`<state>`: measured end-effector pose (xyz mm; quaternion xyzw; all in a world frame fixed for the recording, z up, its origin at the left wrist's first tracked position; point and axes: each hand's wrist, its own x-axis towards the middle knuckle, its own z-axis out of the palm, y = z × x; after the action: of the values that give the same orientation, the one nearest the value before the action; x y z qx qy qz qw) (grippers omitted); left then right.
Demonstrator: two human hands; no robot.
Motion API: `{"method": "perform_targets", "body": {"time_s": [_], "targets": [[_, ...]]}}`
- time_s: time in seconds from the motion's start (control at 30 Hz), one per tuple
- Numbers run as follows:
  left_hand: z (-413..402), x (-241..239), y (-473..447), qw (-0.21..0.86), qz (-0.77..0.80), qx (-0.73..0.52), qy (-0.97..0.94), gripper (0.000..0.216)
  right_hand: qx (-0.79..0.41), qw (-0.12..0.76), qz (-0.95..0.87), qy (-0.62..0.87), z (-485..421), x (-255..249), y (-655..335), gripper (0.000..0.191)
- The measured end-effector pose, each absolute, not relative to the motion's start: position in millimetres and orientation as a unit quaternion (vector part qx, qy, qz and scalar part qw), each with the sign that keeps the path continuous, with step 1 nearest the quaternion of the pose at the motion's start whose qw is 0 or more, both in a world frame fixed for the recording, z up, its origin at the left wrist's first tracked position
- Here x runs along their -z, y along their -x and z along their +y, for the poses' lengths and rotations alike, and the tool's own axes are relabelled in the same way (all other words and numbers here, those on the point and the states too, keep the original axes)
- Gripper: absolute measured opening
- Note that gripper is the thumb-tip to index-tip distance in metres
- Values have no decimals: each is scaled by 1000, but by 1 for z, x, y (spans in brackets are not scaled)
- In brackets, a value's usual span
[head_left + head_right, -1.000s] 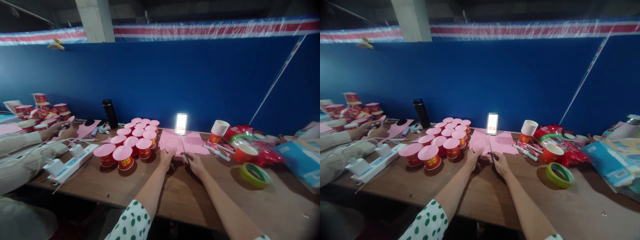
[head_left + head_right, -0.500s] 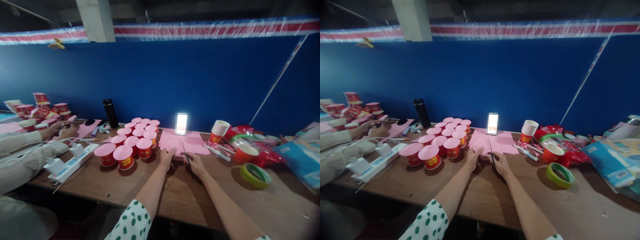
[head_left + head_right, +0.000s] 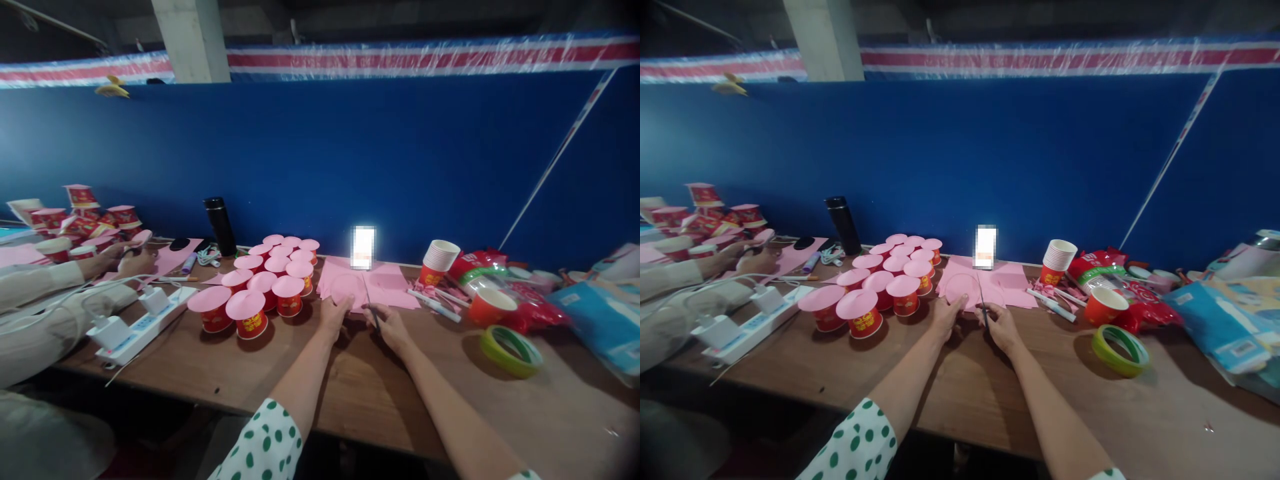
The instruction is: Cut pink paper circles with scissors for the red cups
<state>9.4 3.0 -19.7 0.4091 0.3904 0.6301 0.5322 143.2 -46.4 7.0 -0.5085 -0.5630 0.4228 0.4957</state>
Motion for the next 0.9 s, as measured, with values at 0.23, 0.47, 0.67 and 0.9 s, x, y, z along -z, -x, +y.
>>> {"method": "perform_targets", "body": {"time_s": [0.23,0.47,0.67,0.9], "targets": [[2,19,-10,543,381,-632,-401,38,-437,492,-562,501,-46,-6,-144,45],[2,19,-10,541,383,-632,-401,38,-420,494,-568,507,-47,-8,-143,45],[2,17,-10,538,394,-630,-397,37,-428,495,-558,511,-48,-9,-142,46],[3,18,-10,540,395,-633,-390,38,-429,494,-565,503,-48,-9,-143,47]]}}
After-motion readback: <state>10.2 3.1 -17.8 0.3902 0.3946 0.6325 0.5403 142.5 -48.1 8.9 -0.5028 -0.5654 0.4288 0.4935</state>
